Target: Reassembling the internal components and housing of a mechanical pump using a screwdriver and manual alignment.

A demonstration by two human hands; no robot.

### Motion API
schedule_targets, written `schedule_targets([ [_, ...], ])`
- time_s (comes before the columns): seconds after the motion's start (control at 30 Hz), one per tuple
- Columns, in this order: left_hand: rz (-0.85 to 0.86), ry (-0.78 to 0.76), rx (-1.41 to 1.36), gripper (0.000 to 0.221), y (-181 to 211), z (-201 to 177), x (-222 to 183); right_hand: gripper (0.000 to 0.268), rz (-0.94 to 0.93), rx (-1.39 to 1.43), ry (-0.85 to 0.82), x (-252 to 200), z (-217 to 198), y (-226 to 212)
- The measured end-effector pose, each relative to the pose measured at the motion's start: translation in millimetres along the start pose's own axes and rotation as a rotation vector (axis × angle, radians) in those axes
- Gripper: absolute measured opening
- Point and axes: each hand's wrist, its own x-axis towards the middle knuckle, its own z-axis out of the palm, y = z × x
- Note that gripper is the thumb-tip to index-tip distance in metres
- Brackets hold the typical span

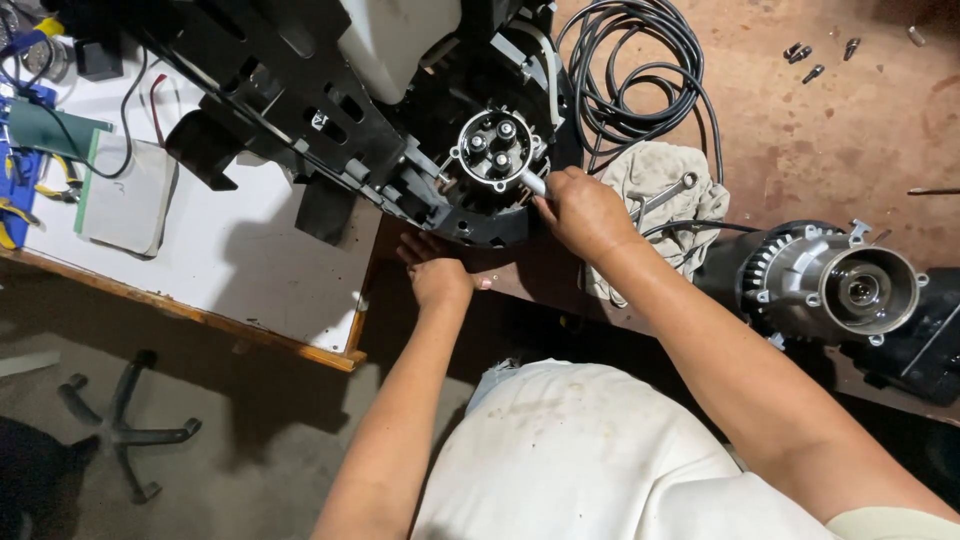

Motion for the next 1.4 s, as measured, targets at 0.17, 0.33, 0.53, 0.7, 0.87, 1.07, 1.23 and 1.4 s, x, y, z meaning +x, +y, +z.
schedule_targets([
  [0.17,-0.009,-0.026,-0.024,0.135,9.6,-26.1,-22.3,0.031,0.027,0.015,-0.058,-22.7,-12.4,12.7],
  [0.33,-0.004,-0.055,-0.019,0.143,16.2,-52.2,-43.2,0.034,0.031,-0.036,-0.047,-44.4,-12.6,10.2],
  [0.53,0.100,0.060,0.033,0.072,6.7,-60.1,-93.7,0.034,0.033,0.080,-0.075,-82.9,-46.0,4.8],
  [0.7,0.477,-0.155,-0.925,0.071,0.0,9.2,-97.1,0.045,0.136,0.200,-0.118,-136.6,-70.8,11.7],
  [0.87,0.768,-0.760,-1.707,0.125,70.0,46.5,-88.7,0.041,0.166,0.217,0.019,-188.4,-82.2,12.9],
  [1.07,0.920,-1.170,-1.946,0.096,132.4,5.5,-112.6,0.036,0.177,0.221,0.216,-223.9,-70.7,30.2],
  [1.23,0.887,-1.152,-1.924,0.081,156.8,35.2,-104.9,0.034,0.263,0.264,0.244,-240.7,-104.7,23.1],
  [1.4,0.926,-1.002,-1.854,0.098,181.0,27.7,-111.9,0.062,0.447,0.423,0.006,-271.4,-177.0,0.9],
])
